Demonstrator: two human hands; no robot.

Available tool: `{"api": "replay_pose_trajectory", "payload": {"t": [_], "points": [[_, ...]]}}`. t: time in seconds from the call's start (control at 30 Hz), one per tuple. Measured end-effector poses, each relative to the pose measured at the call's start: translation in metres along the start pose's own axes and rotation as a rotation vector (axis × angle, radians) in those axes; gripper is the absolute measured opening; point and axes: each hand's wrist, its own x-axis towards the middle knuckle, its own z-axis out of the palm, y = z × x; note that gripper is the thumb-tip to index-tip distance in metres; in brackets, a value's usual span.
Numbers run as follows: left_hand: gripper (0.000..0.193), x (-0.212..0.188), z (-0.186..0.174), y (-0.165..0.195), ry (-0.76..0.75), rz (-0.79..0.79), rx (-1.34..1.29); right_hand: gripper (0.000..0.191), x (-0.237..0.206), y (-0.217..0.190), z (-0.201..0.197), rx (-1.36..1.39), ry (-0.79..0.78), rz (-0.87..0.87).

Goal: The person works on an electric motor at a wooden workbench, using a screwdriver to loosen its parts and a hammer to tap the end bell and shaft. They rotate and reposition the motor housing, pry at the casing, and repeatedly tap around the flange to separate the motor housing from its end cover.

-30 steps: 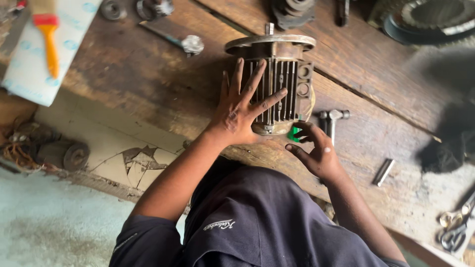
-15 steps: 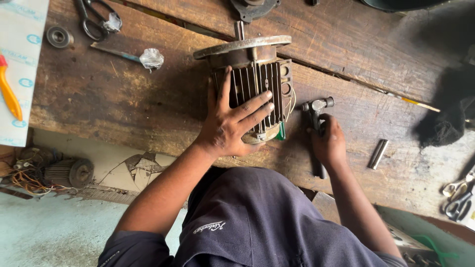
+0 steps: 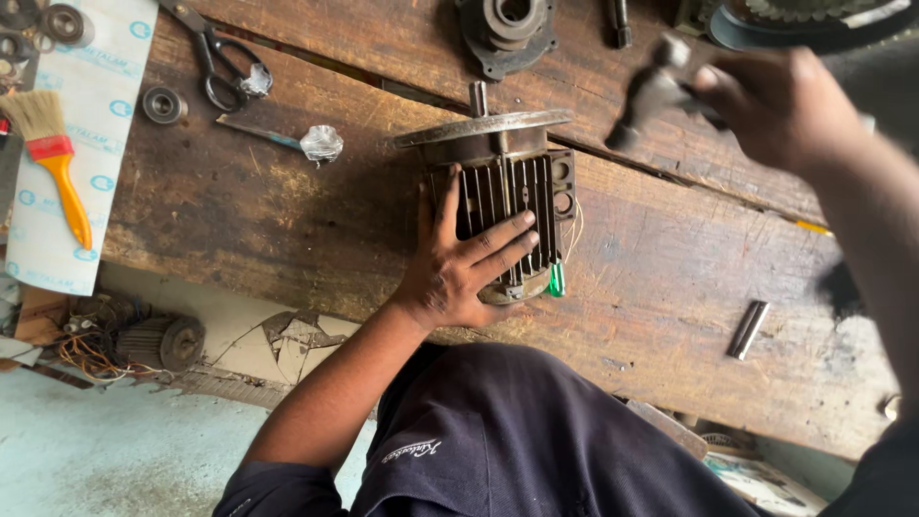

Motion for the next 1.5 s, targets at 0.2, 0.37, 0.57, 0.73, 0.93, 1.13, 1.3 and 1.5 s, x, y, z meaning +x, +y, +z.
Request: {"api": "replay_pose_trajectory", "payload": {"t": [0.2, 0.37, 0.57, 0.73, 0.93, 1.13, 1.3, 1.5], "points": [[0.083, -0.001, -0.001, 0.0, -0.038, -0.01, 0.008, 0.037, 0.102, -0.068, -0.001, -0.118, -0.07, -0.351], [0.083, -0.001, -0.004, 0.002, -0.047, -0.023, 0.018, 0.042, 0.127, -0.09, 0.014, -0.209, -0.131, -0.637], [0.08, -0.001, -0.006, 0.003, -0.033, -0.021, 0.011, 0.042, 0.124, -0.09, 0.02, -0.087, -0.133, -0.657], [0.081, -0.002, -0.004, 0.003, -0.046, -0.025, 0.01, 0.042, 0.121, -0.096, 0.02, -0.09, -0.164, -0.496], [0.078, -0.002, 0.001, 0.003, -0.011, -0.004, 0.03, 0.045, 0.114, -0.097, 0.021, -0.208, -0.206, -0.301], [0.073, -0.004, 0.001, 0.002, -0.023, -0.008, 0.014, 0.042, 0.115, -0.083, 0.025, -0.036, -0.112, -0.494], [0.073, -0.001, -0.003, 0.002, -0.006, -0.015, 0.008, 0.034, 0.122, -0.078, 0.031, 0.147, -0.105, -0.523], [0.067, -0.002, -0.007, 0.002, -0.052, 0.0, -0.019, 0.037, 0.122, -0.069, 0.035, 0.22, -0.133, -0.578]]}}
